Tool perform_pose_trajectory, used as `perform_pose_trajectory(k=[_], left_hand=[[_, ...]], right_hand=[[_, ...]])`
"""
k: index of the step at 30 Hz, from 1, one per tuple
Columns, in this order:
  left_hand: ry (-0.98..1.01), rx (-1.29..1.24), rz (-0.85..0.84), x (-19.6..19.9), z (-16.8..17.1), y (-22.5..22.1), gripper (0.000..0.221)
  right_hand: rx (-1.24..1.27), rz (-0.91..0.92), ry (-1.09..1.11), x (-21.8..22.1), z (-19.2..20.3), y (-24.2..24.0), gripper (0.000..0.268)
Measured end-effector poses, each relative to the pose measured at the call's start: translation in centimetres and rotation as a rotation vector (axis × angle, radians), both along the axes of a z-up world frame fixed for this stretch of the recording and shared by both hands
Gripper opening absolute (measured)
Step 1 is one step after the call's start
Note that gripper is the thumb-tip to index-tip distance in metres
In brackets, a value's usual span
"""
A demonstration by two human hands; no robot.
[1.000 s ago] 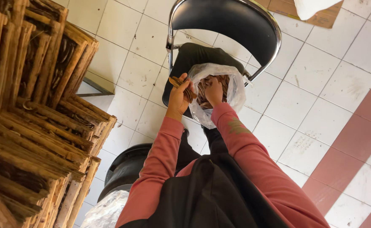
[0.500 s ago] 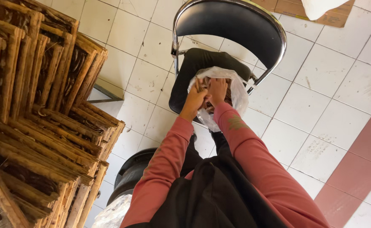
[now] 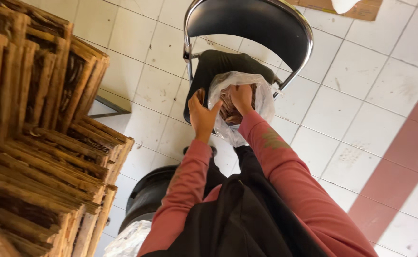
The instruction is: The person gathers dried banana slices from a wooden rack by hand and places them into a clear plastic bag resting on a chair.
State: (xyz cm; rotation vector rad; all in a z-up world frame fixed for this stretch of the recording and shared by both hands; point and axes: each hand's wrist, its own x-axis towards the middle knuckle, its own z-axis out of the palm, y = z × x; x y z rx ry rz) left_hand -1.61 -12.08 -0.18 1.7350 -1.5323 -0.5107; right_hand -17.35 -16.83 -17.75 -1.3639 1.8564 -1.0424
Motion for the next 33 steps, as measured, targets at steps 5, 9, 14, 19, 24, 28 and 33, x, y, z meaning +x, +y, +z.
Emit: perform_pose_trajectory(k=[5, 9, 14, 19, 24, 28, 33], left_hand=[[-0.128, 0.314, 0.001, 0.4, 0.8, -2.3, 0.045], [-0.133, 0.108, 0.007, 0.2, 0.6, -3.0, 0.029], [-0.077, 0.142, -0.031, -0.4, 1.0, -2.5, 0.026], [-0.045, 0.142, -0.035, -0.5, 1.4, -2.5, 0.028], [-0.015, 0.161, -0.035, -0.6, 1.4, -2.7, 0.03], [-0.018, 0.201, -0.036, -0.5, 1.2, -2.8, 0.032], [0.024, 0.17, -0.069, 0.0, 1.1, -2.4, 0.038]], right_hand=[[0.164, -0.289, -0.921, -0.1, 1.2, 1.1, 0.027], [0.251, -0.199, -0.251, 1.1, 2.7, 2.4, 0.031], [-0.006, 0.055, 0.521, 1.1, 3.9, 3.7, 0.045], [-0.214, 0.375, 0.617, 0.0, 3.5, 1.2, 0.048], [-0.225, 0.42, 0.431, -0.6, 3.5, 0.1, 0.039], [-0.203, 0.28, 0.392, 0.7, 3.3, 0.2, 0.031], [-0.193, 0.187, 0.333, 1.1, 2.7, 1.0, 0.028]])
